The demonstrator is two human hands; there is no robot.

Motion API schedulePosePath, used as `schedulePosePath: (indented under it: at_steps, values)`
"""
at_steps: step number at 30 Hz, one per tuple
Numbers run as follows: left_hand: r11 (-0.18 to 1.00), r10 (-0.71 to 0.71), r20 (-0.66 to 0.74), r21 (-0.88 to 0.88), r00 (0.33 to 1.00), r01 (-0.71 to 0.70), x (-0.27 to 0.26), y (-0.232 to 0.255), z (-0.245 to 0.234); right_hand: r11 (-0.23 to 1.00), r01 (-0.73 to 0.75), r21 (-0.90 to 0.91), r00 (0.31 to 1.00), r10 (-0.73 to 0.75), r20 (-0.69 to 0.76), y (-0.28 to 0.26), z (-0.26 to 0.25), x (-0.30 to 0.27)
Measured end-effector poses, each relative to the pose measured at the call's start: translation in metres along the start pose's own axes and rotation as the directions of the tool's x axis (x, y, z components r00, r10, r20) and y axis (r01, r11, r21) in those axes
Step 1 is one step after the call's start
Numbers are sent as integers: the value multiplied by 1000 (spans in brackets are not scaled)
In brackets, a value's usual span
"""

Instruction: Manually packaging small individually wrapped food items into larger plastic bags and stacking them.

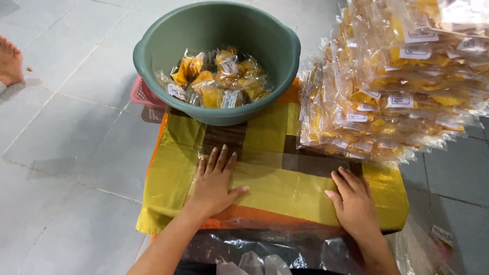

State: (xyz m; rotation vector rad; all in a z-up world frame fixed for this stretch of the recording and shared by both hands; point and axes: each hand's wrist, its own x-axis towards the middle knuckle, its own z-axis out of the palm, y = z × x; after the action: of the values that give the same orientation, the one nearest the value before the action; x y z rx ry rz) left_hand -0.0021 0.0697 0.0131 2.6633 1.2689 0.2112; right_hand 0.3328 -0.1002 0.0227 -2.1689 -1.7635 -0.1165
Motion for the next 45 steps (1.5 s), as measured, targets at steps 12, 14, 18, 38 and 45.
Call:
schedulePosePath:
  at_steps: [12,14,18,38,45]
  values:
    - [999,-12,-107,-39,994,8,-1,6,-2,1000,6,2,999,-6,39,7,4,5]
    - [999,-12,-102,-32,995,8,-2,7,-1,1000,0,-6,1000,0,25,8,7,1]
    - [999,-22,-97,-48,995,17,-1,6,-3,1000,-1,0,1000,1,0,6,7,2]
    - [858,-72,-196,-512,978,-40,-15,14,-50,1000,7,20,999,-6,-40,5,5,2]
    - [902,317,70,-329,946,-278,-25,82,-73,999,-23,30,1000,23,-6,4,4,2]
